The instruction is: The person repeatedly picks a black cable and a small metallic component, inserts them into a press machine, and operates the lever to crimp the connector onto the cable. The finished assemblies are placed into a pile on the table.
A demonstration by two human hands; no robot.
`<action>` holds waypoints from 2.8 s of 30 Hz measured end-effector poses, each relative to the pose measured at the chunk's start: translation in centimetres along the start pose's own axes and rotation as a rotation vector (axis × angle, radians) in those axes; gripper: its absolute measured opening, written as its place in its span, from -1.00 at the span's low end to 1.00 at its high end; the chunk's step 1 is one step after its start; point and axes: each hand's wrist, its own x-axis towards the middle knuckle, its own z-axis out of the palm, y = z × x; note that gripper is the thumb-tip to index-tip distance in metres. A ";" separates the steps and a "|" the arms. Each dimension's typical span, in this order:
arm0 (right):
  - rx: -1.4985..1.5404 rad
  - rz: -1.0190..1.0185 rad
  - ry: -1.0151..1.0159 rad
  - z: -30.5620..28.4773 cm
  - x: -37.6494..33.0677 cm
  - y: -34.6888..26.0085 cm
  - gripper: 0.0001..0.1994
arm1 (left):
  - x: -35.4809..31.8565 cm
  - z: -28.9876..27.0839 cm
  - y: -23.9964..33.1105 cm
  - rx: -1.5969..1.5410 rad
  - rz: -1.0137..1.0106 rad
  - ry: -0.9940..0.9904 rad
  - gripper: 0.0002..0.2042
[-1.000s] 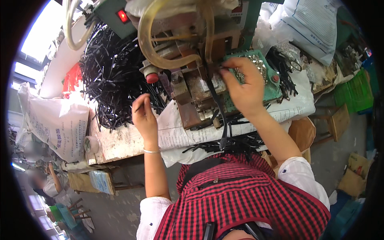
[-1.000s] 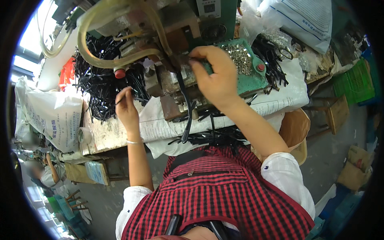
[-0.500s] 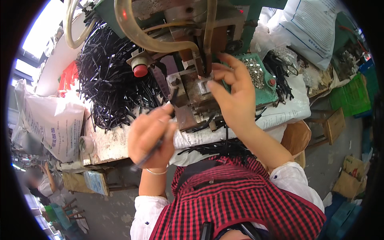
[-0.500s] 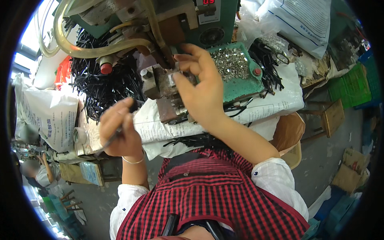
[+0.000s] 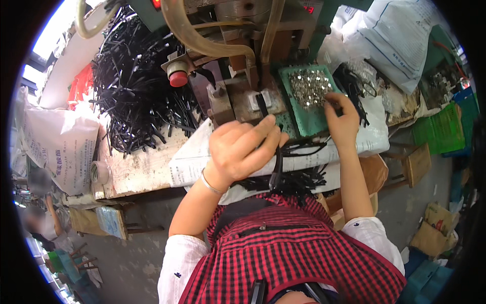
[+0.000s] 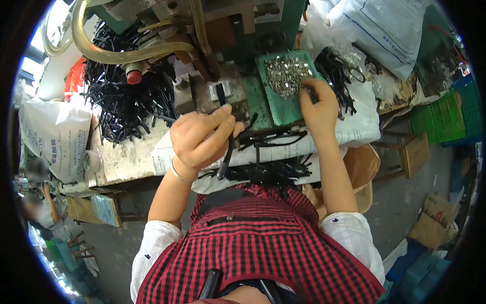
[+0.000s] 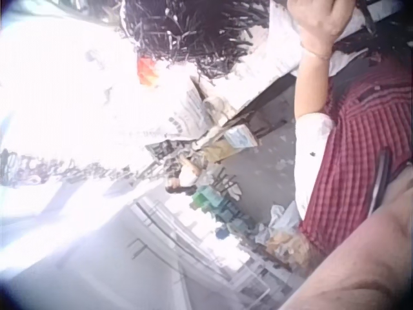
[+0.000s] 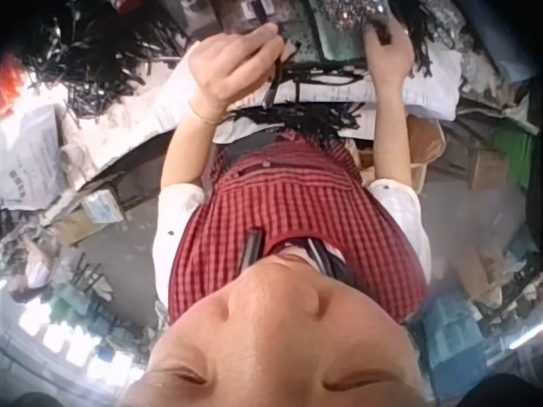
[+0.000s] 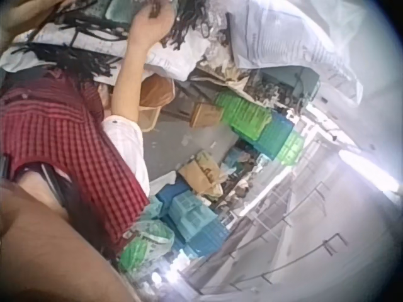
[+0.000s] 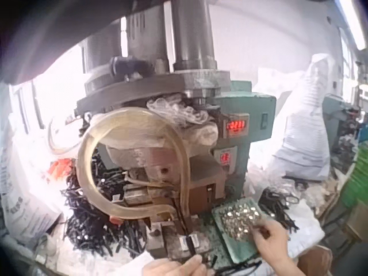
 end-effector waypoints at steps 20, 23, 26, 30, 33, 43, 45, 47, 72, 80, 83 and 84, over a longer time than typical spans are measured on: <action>0.152 0.116 0.055 1.9 -1.2 -1.6 -0.85 | -2.0 -15.3 0.5 0.551 -0.464 0.224 -0.79; 0.135 0.044 0.042 2.6 0.2 -4.4 -0.83 | -3.4 -13.2 -4.7 0.543 -0.525 -0.239 -0.76; 0.143 0.131 -0.031 3.1 0.4 -4.2 -0.84 | -13.0 -9.6 -10.1 0.511 -0.640 -0.625 -0.70; -0.150 -0.190 0.140 0.8 -1.9 -1.2 -0.88 | -16.1 -7.9 -10.9 0.438 -0.557 -0.249 -0.80; -0.280 -0.213 0.199 -2.3 -4.4 0.4 -0.88 | -14.1 -8.7 -9.6 0.285 -0.792 0.130 -0.78; 0.205 -0.222 0.012 0.1 -1.1 -9.8 -0.87 | -9.9 -8.7 -7.1 -0.525 -1.205 0.294 -0.80; 0.305 -0.287 -0.030 2.4 1.1 -12.3 -0.88 | -11.7 -8.2 -9.0 -0.514 -1.236 0.288 -0.82; 0.333 -0.291 0.014 5.0 2.4 -12.7 -0.90 | -12.8 -6.7 -8.9 -0.416 -1.379 0.319 -0.83; 0.367 -0.140 -0.164 2.7 0.8 -12.4 -0.60 | 1.1 -1.5 0.7 0.075 -0.061 -0.090 -0.81; 0.037 -0.097 0.058 -1.5 1.2 -1.9 -0.73 | 0.5 -0.3 0.1 0.033 -0.027 -0.028 -0.75; 0.078 0.000 -0.063 -2.6 1.3 0.3 -0.74 | 0.5 -0.3 0.5 0.021 -0.035 -0.024 -0.73; 0.049 0.000 -0.126 -2.3 1.5 1.0 -0.74 | 0.4 -0.5 0.1 0.037 -0.035 -0.022 -0.73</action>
